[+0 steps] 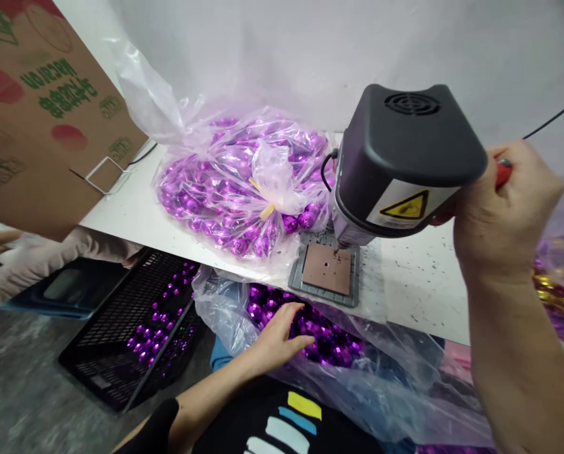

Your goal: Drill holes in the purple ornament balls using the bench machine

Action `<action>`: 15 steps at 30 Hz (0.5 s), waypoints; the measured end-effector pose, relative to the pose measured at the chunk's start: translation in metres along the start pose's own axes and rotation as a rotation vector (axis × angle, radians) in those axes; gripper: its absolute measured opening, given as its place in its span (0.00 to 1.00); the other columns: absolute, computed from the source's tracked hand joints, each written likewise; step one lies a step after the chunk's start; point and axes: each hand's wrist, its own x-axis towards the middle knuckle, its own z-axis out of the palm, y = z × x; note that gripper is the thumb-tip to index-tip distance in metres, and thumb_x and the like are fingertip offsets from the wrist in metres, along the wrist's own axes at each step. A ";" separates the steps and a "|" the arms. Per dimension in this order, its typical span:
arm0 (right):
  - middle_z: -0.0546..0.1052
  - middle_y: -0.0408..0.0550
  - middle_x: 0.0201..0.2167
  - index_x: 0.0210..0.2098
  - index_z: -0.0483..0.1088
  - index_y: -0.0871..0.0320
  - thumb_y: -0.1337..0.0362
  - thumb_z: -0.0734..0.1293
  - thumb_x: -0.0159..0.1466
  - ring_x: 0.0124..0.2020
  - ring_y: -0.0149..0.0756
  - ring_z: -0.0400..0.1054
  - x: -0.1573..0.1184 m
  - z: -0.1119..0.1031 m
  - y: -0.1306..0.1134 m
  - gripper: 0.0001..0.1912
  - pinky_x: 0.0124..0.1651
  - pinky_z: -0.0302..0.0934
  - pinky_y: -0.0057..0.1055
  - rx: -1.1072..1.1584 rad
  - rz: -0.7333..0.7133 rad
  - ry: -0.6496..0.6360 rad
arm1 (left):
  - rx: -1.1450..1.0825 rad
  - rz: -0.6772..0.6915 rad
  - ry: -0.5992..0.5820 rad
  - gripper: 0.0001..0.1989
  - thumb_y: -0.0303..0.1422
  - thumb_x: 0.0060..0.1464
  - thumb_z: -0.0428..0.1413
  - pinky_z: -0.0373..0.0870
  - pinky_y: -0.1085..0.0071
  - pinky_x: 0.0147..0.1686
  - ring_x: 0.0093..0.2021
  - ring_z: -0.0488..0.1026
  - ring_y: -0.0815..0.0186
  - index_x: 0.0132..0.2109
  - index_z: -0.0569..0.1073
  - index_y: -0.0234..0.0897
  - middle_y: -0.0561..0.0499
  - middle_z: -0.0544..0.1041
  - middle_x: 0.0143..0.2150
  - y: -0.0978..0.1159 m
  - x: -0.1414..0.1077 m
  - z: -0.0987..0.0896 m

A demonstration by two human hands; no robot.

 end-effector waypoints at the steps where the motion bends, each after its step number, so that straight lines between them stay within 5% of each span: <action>1: 0.63 0.37 0.15 0.32 0.63 0.61 0.36 0.63 0.62 0.15 0.25 0.61 0.000 0.000 0.000 0.30 0.19 0.47 0.22 0.003 -0.009 0.002 | 0.093 0.084 -0.012 0.23 0.39 0.58 0.63 0.66 0.55 0.61 0.60 0.71 0.54 0.59 0.71 0.40 0.43 0.75 0.59 0.009 0.005 -0.008; 3: 0.63 0.38 0.15 0.32 0.63 0.60 0.36 0.63 0.62 0.15 0.25 0.61 0.000 0.001 0.000 0.31 0.19 0.47 0.22 0.008 -0.018 0.010 | 0.236 0.252 -0.009 0.15 0.38 0.65 0.55 0.70 0.58 0.57 0.55 0.74 0.56 0.56 0.73 0.40 0.44 0.78 0.53 0.030 0.027 -0.026; 6: 0.61 0.36 0.14 0.32 0.63 0.61 0.35 0.63 0.62 0.14 0.24 0.59 0.000 0.001 0.000 0.31 0.18 0.46 0.21 0.010 -0.003 0.013 | 0.457 0.496 0.199 0.14 0.30 0.67 0.49 0.67 0.56 0.60 0.57 0.72 0.56 0.55 0.73 0.37 0.41 0.77 0.54 0.055 0.087 -0.056; 10: 0.60 0.36 0.14 0.31 0.64 0.61 0.37 0.63 0.62 0.14 0.24 0.58 0.000 0.000 -0.003 0.30 0.18 0.48 0.22 0.007 0.034 0.004 | 0.746 0.479 0.399 0.18 0.24 0.63 0.49 0.64 0.55 0.62 0.60 0.69 0.53 0.57 0.72 0.33 0.38 0.74 0.58 0.062 0.171 -0.073; 15: 0.59 0.36 0.15 0.30 0.64 0.61 0.41 0.64 0.63 0.15 0.20 0.55 0.000 0.001 -0.005 0.27 0.19 0.46 0.21 0.020 0.028 0.018 | 0.935 0.445 0.309 0.20 0.28 0.61 0.56 0.61 0.51 0.62 0.61 0.69 0.46 0.59 0.72 0.32 0.36 0.76 0.57 0.053 0.212 -0.071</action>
